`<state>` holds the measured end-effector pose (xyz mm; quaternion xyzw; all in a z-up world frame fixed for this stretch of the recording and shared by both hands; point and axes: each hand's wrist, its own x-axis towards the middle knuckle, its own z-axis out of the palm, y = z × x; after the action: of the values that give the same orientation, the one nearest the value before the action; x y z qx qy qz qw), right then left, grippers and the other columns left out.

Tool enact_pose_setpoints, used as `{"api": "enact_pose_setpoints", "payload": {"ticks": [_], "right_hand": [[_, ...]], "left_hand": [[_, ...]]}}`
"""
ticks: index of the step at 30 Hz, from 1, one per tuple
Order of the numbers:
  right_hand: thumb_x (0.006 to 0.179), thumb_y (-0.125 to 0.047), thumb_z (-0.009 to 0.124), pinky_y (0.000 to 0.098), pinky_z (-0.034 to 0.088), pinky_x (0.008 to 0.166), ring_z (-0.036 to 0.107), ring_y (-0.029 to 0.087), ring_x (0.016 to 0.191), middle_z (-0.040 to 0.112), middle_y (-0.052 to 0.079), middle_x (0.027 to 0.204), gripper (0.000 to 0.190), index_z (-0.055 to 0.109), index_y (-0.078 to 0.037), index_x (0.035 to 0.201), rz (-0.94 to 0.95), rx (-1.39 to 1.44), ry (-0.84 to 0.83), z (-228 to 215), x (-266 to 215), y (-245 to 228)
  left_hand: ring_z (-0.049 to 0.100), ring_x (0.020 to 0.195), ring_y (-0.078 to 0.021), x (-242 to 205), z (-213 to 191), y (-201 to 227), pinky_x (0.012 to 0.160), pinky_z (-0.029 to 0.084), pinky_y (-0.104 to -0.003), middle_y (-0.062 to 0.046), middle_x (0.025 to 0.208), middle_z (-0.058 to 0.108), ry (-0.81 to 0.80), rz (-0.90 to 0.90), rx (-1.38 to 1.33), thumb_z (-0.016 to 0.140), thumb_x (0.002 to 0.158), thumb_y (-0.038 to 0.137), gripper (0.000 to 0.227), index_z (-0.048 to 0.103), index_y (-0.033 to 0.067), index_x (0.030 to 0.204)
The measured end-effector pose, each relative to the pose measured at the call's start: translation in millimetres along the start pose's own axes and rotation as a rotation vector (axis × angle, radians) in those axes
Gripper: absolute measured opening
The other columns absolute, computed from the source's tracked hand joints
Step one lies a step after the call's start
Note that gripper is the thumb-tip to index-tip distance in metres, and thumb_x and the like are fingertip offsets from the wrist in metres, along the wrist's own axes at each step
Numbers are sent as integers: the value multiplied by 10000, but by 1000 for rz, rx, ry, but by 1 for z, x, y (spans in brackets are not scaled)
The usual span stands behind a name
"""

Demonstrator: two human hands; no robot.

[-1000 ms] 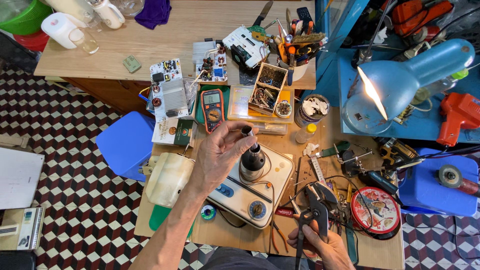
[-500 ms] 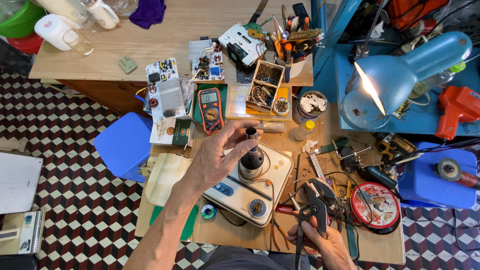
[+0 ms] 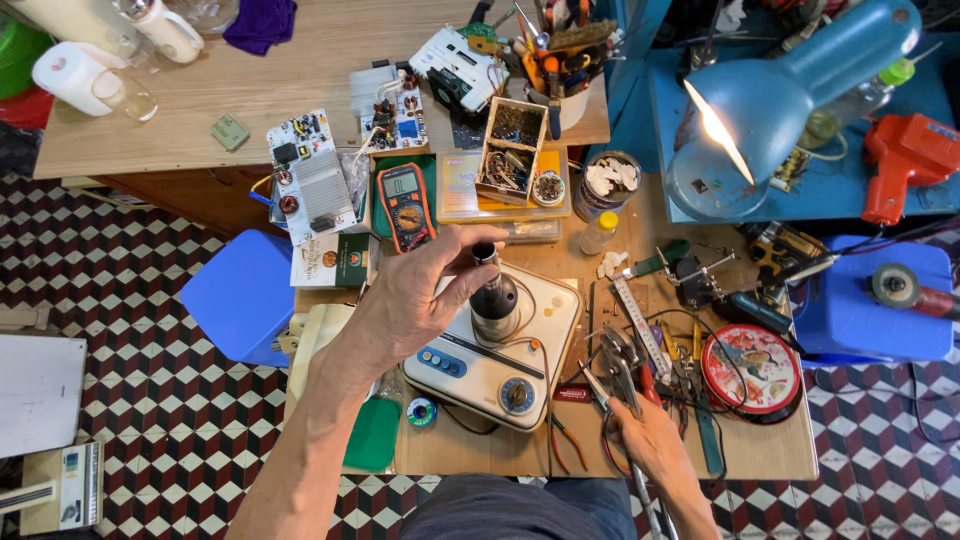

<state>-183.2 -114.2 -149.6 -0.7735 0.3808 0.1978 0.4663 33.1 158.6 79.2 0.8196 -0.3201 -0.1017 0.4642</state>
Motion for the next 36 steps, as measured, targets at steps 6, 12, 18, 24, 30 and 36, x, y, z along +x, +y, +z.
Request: {"api": "enact_pose_setpoints", "payload": {"ticks": [6,12,18,24,30,36], "right_hand": [[955,-405,578,512,507,874,673,443,1004,721,244,995,360,686,-113,1135,-13,-134,177,32,48,61],[967,-396,556,558,499,913,666,489,1039,716,287,1043,407,630,-126,1263,-113,-180,243,56,85,77],[1028,-364,593,567,483,779,602,521,923,631,347,943,364,646,-19,1128,-264,38,61,62,141,106],[1031,-332,548,316,467,645,616,208,680,639,97,747,377,736,-11,1092,-332,-21,73,26,152,78],[990,-340,553,362,540,689,690,257,750,737,176,841,394,724,-77,1228,-161,-18,51,-33,47,-40],[999,-270,588,245,589,826,749,126,929,796,80,1007,353,702,5,1189,-772,326,-85,-67,-28,-186]], "left_hand": [[741,1033,-124,-2,8,-6,910,614,-285,-38,1149,748,15,60,-143,673,998,143,392,554,116,1370],[727,1094,-130,-7,15,-10,972,599,-294,-41,1170,739,62,40,-212,672,1010,135,401,536,89,1385],[720,1101,-124,-12,25,-2,967,579,-289,-47,1158,726,136,7,-245,660,1026,117,428,519,94,1429],[675,1039,-105,-18,32,6,956,550,-263,-46,1083,690,195,-9,-293,649,1047,104,435,531,99,1466],[667,1019,-77,-16,41,11,930,552,-239,-28,1062,662,279,-37,-244,649,1012,102,513,466,110,1491],[658,953,-91,-17,43,16,881,565,-245,-60,1044,704,296,-132,-179,661,1004,124,428,551,74,1415]]}}
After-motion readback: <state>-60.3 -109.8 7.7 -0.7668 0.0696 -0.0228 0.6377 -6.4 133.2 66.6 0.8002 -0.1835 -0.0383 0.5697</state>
